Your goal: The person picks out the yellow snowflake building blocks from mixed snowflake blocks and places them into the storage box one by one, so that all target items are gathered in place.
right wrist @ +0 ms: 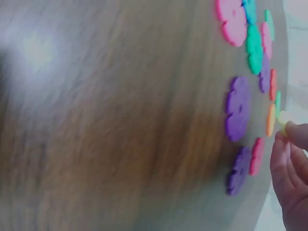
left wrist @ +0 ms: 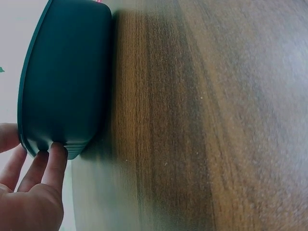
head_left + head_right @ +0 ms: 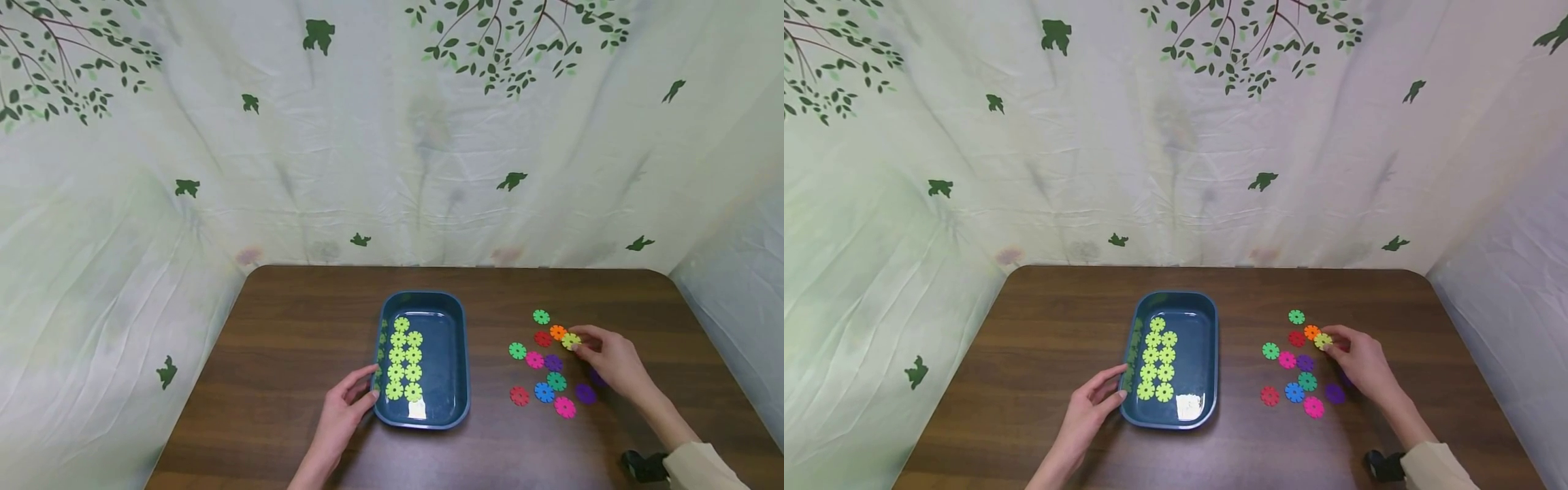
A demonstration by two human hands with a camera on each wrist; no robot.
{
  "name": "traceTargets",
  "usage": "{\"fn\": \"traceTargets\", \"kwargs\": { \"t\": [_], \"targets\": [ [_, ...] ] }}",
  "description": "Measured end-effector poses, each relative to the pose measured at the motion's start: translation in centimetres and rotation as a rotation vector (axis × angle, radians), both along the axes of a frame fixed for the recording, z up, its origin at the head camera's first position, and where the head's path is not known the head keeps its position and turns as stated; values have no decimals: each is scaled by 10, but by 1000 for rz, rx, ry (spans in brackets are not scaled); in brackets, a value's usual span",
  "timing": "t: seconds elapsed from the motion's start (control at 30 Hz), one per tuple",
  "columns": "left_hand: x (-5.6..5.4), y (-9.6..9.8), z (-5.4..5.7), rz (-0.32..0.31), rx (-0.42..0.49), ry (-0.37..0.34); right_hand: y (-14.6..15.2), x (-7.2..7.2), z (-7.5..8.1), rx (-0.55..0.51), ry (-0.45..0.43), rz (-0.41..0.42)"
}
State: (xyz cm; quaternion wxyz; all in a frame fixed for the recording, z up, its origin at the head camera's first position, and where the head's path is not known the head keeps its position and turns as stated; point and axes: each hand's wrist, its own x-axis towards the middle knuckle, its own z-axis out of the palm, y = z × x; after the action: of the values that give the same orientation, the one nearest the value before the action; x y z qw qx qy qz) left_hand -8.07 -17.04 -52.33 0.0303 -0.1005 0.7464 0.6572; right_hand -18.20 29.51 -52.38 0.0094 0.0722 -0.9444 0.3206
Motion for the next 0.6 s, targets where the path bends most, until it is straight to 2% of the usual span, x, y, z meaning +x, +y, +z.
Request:
{"fn": "traceTargets", "kwargs": {
  "t": [0.27,0.6],
  "targets": [
    [0,0,0,-1,-7,0,-18,2,11,-47,40,23],
    [0,0,1,0,-3,-9,-43,2,16,-119,98,40]
  ]
}}
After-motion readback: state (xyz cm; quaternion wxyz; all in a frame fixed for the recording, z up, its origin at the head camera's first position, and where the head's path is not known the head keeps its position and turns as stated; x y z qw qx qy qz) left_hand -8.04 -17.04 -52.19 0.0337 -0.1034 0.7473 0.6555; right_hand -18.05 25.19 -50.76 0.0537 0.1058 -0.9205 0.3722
